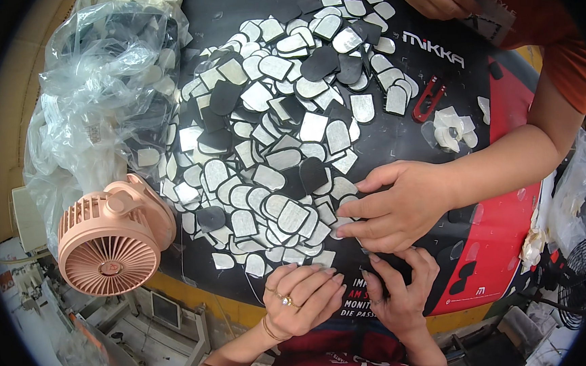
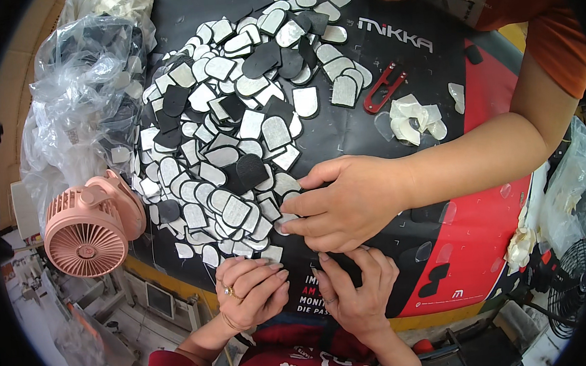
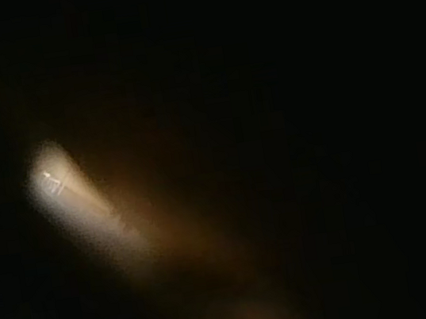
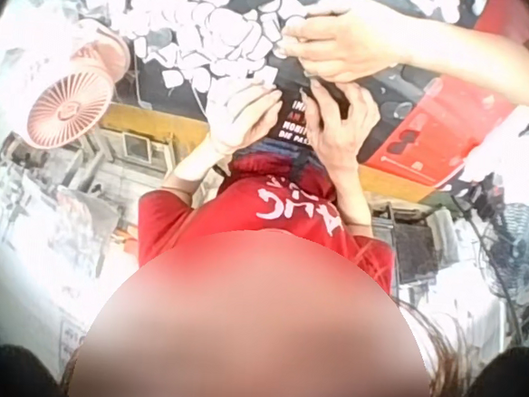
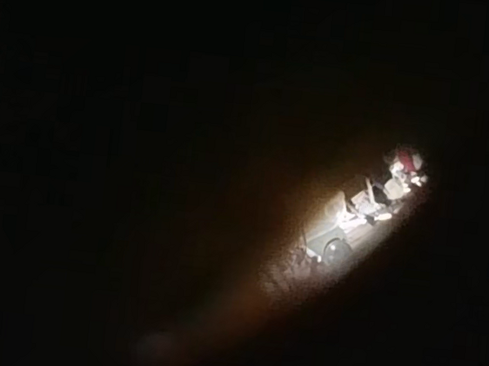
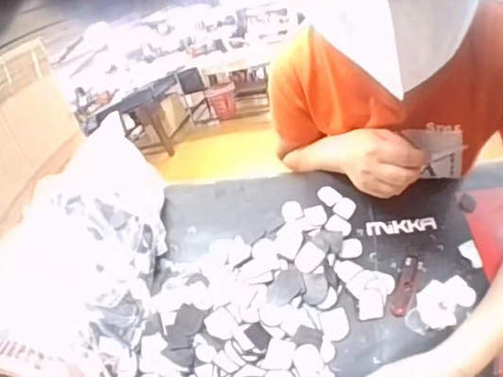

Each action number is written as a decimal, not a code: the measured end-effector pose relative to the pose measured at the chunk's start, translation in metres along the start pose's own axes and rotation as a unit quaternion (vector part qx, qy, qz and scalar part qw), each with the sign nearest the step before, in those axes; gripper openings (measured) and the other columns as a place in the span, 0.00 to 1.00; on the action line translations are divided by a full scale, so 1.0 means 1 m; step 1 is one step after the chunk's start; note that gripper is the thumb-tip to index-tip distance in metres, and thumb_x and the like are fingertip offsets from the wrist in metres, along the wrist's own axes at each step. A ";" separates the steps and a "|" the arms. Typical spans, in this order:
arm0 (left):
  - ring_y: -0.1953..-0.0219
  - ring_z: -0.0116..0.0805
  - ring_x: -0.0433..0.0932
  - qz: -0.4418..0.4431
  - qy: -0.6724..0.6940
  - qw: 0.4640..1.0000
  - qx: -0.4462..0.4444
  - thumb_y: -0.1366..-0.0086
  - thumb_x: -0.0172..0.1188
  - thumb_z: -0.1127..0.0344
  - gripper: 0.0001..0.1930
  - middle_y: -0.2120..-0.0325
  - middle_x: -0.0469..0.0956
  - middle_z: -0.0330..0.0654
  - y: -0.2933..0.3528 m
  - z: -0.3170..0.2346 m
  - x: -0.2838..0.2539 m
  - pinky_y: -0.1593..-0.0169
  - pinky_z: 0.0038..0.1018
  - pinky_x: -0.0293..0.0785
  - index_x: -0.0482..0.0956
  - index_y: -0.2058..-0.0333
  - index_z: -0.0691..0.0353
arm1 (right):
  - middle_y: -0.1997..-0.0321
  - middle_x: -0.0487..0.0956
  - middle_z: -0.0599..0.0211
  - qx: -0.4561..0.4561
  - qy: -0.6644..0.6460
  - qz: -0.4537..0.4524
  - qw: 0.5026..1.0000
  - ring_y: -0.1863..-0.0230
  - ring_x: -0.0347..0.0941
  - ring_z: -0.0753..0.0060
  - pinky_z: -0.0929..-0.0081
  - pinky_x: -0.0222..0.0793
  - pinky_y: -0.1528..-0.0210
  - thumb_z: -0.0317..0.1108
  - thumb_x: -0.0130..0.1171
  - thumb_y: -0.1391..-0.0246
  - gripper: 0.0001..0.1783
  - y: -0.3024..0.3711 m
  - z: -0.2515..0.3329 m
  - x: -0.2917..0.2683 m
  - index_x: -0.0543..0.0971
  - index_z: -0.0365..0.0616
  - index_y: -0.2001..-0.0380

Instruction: The person repeatedly picks small white and black foam pieces from a table, presses them together by hand, and places the assembled pairs back on the table. The hands work continuously with the foam pieces, occasionally moving them aside to reach others.

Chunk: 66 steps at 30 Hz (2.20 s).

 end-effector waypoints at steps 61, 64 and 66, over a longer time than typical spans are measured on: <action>0.63 0.39 0.79 -0.076 -0.002 0.997 0.007 0.49 0.68 0.77 0.09 0.69 0.81 0.38 -0.012 -0.006 0.008 0.54 0.36 0.71 0.84 0.67 0.60 | 0.48 0.74 0.67 -0.006 -0.034 -0.046 0.998 0.44 0.69 0.61 0.60 0.63 0.45 0.43 0.68 0.44 0.16 -0.003 -0.002 0.000 0.83 0.52 0.53; 0.63 0.38 0.79 -0.077 -0.008 0.997 0.010 0.48 0.69 0.75 0.09 0.68 0.81 0.37 -0.012 -0.005 0.008 0.54 0.35 0.71 0.84 0.67 0.59 | 0.48 0.74 0.67 -0.004 -0.035 -0.046 0.998 0.44 0.69 0.61 0.60 0.63 0.46 0.43 0.68 0.44 0.16 -0.002 -0.002 0.001 0.83 0.52 0.53; 0.63 0.36 0.80 -0.078 -0.017 0.997 0.012 0.49 0.71 0.73 0.08 0.68 0.82 0.36 -0.012 -0.004 0.008 0.55 0.33 0.71 0.85 0.67 0.59 | 0.48 0.74 0.67 -0.005 -0.034 -0.045 0.998 0.44 0.69 0.61 0.60 0.63 0.46 0.43 0.67 0.44 0.16 -0.002 -0.003 0.001 0.83 0.52 0.53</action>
Point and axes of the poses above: each hand's wrist, its own y-axis away from the middle knuckle, its own x-axis out of the palm, z = x × y, the point moved 1 cm from there along -y, towards the middle knuckle
